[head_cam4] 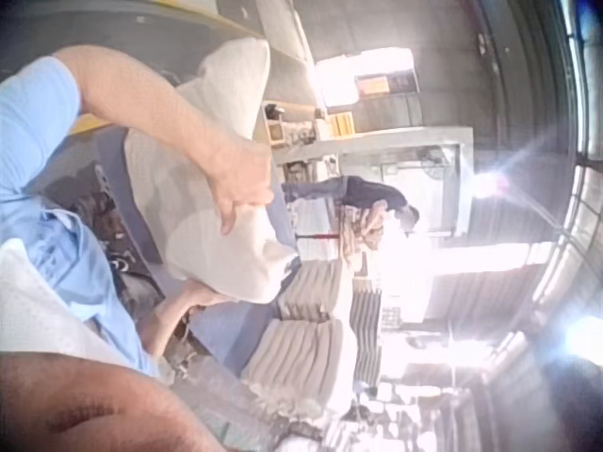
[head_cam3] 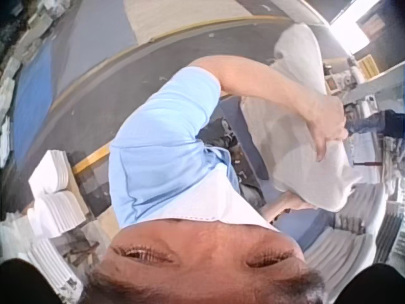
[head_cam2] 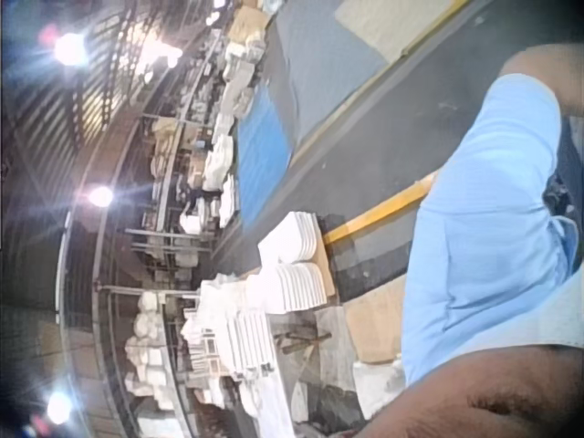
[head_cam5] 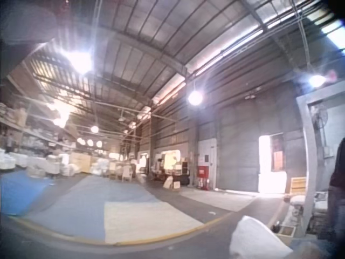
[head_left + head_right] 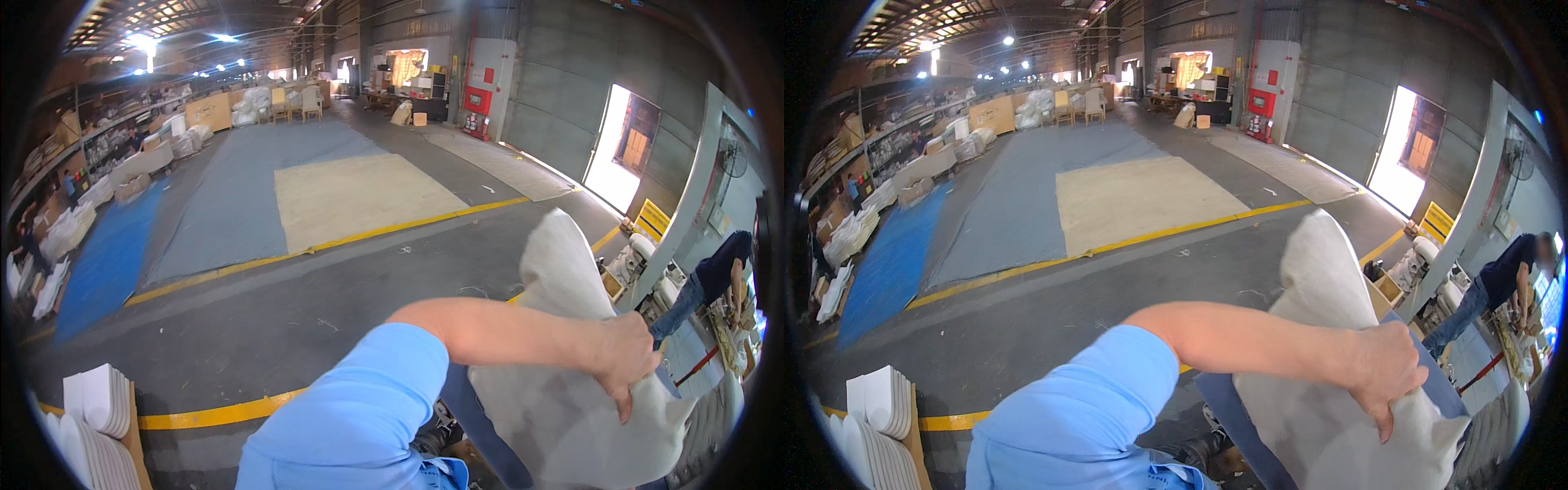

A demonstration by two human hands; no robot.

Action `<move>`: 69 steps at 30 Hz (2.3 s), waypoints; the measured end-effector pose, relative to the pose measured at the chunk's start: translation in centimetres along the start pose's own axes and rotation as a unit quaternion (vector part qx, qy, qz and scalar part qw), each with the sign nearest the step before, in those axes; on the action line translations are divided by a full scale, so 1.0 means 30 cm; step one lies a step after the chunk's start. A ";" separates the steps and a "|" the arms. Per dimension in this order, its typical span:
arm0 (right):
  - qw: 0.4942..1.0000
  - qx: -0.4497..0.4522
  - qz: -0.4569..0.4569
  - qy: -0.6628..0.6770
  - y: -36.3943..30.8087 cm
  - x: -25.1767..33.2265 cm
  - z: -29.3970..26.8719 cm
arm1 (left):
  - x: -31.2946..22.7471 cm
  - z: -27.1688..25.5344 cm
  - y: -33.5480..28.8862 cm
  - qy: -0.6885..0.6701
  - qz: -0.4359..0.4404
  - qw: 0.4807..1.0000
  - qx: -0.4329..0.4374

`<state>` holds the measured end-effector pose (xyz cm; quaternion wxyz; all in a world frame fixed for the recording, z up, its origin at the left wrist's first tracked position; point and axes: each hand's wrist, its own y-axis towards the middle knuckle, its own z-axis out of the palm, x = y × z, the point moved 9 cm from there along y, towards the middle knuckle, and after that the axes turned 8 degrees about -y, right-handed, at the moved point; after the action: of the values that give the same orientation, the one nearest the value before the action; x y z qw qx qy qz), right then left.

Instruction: The person folds a white fabric cover over a black foam insert and uses a staple gun to secure the edges. The person repeatedly adjusts the fabric and staples the corners, then flips the pillow to inspect the finished side.

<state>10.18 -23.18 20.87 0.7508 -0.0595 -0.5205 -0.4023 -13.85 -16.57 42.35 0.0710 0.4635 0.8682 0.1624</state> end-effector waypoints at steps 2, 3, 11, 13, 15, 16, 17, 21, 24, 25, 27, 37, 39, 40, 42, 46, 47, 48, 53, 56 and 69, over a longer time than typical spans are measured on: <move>0.999 0.021 0.017 0.035 0.049 0.039 0.082 | -0.026 -0.086 0.005 0.021 0.003 0.999 -0.028; 0.991 0.017 0.057 0.120 0.054 0.043 0.120 | -0.050 -0.106 0.005 0.025 0.009 0.999 -0.033; 0.990 0.042 0.116 0.071 0.215 -0.272 0.130 | -0.029 0.132 -0.054 -0.083 -0.113 0.987 0.078; 0.991 0.042 0.114 0.048 0.207 -0.339 0.105 | -0.004 0.097 -0.063 -0.104 -0.141 0.978 0.109; 0.992 0.032 0.117 0.024 0.199 -0.372 0.091 | 0.031 0.087 -0.083 -0.143 -0.180 0.966 0.116; 0.992 0.023 0.120 0.010 0.200 -0.382 0.074 | 0.048 0.088 -0.085 -0.167 -0.196 0.960 0.107; 0.994 0.007 0.112 -0.004 0.224 -0.372 0.037 | 0.055 0.087 -0.066 -0.193 -0.201 0.956 0.095; 0.983 0.052 0.051 -0.168 0.323 -0.293 -0.106 | 0.114 0.096 -0.008 -0.268 -0.192 0.944 -0.005; 0.967 0.055 -0.015 -0.247 0.247 -0.150 -0.011 | 0.207 0.103 -0.087 -0.321 -0.228 0.917 -0.070; 0.975 0.047 -0.043 -0.213 0.242 -0.079 -0.016 | 0.227 0.101 -0.100 -0.325 -0.231 0.915 -0.069; 0.973 0.051 -0.088 -0.207 0.263 0.083 0.002 | 0.257 0.072 -0.094 -0.376 -0.252 0.887 -0.095; 0.901 0.284 -0.139 -0.298 0.166 0.533 0.305 | 0.250 0.104 -0.083 -0.441 -0.298 0.844 -0.060; 0.875 0.353 -0.116 -0.309 0.158 0.594 0.431 | 0.246 0.108 -0.099 -0.492 -0.301 0.814 -0.072; 0.866 0.383 -0.096 -0.305 0.158 0.615 0.490 | 0.239 0.112 -0.110 -0.519 -0.301 0.795 -0.087; 0.839 0.439 -0.067 -0.314 0.166 0.635 0.603 | 0.216 0.118 -0.125 -0.564 -0.297 0.763 -0.111; 0.725 0.555 -0.048 -0.404 0.147 0.573 0.753 | 0.132 0.111 -0.140 -0.602 -0.290 0.734 -0.122; 0.672 0.585 -0.026 -0.454 0.124 0.549 0.777 | 0.121 0.111 -0.146 -0.603 -0.288 0.734 -0.122; 0.615 0.615 -0.008 -0.494 0.094 0.530 0.799 | 0.114 0.097 -0.160 -0.590 -0.281 0.745 -0.129; 0.455 0.653 -0.146 -0.588 0.017 0.483 0.801 | 0.080 0.072 -0.185 -0.563 -0.257 0.773 -0.142; 0.399 0.661 -0.109 -0.626 -0.003 0.468 0.795 | 0.057 0.081 -0.180 -0.555 -0.252 0.781 -0.133; 0.682 0.434 -0.383 -0.448 -0.260 0.534 0.522 | -0.126 0.131 -0.234 -0.606 -0.210 0.757 0.124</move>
<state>-4.34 -29.13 38.67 0.1505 0.3044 -0.8883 -0.3092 -16.14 -22.47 36.12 0.5567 0.2760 0.7314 -0.2811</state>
